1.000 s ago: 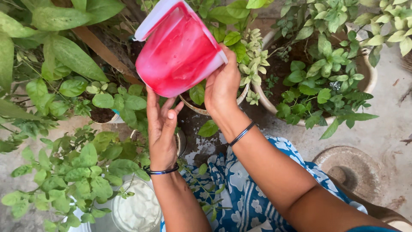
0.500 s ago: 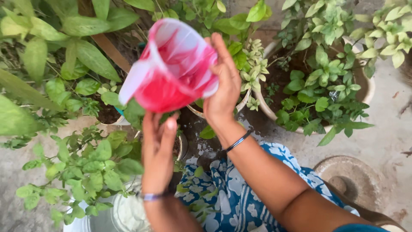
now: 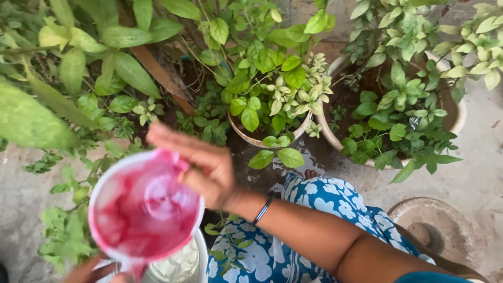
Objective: The person waters several potted plants using a red and white plastic mug, then plucks and removes leaves by hand.
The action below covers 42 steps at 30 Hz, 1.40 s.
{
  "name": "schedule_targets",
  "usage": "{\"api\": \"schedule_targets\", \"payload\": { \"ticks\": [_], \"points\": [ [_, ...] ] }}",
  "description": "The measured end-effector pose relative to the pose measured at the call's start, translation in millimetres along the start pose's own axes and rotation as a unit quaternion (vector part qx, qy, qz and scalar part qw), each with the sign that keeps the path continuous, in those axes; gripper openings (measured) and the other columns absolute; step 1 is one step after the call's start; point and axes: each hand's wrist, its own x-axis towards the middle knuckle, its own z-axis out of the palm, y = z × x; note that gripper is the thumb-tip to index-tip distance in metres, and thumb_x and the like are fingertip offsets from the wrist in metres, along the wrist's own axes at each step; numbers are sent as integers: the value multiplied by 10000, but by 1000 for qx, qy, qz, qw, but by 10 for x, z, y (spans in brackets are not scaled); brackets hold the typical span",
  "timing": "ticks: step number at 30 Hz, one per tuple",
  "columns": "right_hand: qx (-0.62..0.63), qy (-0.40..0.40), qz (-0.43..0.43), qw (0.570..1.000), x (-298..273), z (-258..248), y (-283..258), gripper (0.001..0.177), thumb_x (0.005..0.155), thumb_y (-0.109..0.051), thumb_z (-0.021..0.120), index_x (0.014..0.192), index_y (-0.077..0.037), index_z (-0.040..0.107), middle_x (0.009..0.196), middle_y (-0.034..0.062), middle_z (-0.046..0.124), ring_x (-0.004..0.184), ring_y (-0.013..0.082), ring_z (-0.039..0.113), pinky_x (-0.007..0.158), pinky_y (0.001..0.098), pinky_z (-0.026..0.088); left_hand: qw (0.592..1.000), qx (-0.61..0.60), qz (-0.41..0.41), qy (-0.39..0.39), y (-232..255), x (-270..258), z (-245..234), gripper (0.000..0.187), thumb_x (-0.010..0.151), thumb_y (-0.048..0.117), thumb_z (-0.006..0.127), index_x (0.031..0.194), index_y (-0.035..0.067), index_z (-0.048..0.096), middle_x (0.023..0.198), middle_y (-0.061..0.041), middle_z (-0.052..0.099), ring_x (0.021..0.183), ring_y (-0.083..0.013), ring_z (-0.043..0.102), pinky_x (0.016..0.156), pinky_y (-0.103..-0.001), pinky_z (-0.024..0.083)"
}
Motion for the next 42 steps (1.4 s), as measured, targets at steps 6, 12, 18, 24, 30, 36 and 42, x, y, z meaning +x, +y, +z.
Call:
{"api": "schedule_targets", "payload": {
  "ticks": [6,12,18,24,30,36,42],
  "points": [
    [-28,-69,45,996,-337,478,92,429,991,-24,487,1398,-47,622,1552,146,532,1434,239,574,1167,332,486,985,-71,-151,50,-1473,-102,322,741,936,242,611,1517,-104,309,1425,-281,516,1246,-322,563,1005,-436,478],
    [-118,-185,-58,974,-616,705,138,413,1050,-159,579,1450,-58,549,1544,102,502,1335,215,604,1157,338,517,958,-116,-244,95,-2305,-287,479,721,933,235,608,1501,-107,326,1381,-277,530,1190,-316,569,968,-435,486],
    [-197,-191,-60,960,-657,591,371,282,1070,-111,602,1350,-98,630,1444,40,621,1145,165,669,1028,301,556,939,-144,-292,115,-2529,-356,578,703,929,228,606,1485,-111,342,1338,-273,544,1134,-310,575,931,-434,494],
    [-246,-157,-41,956,-620,492,486,198,1004,-78,668,1202,-72,658,1336,80,638,1138,252,667,1021,360,559,920,-168,-321,148,-2483,-443,484,684,926,222,604,1469,-114,359,1294,-270,559,1079,-304,581,894,-433,503],
    [-278,-138,-36,950,-556,436,501,280,996,-78,659,1275,-73,677,1427,90,607,1245,274,632,1097,395,530,911,-189,-335,149,-2740,-243,630,666,923,215,601,1453,-118,375,1250,-266,573,1023,-298,586,857,-433,511],
    [-303,-143,-33,942,-568,423,611,251,989,-83,671,1239,-81,688,1447,91,592,1312,289,601,1140,409,510,899,-217,-346,160,-2849,-116,744,648,919,209,599,1437,-122,392,1206,-262,587,967,-292,592,819,-432,519],
    [-314,-151,-22,937,-603,434,684,290,976,-78,671,1262,-100,709,1453,72,591,1310,274,588,1147,399,499,894,-233,-345,168,-2863,50,779,630,916,202,596,1421,-125,409,1163,-259,602,911,-286,598,782,-431,528]
  ]
}}
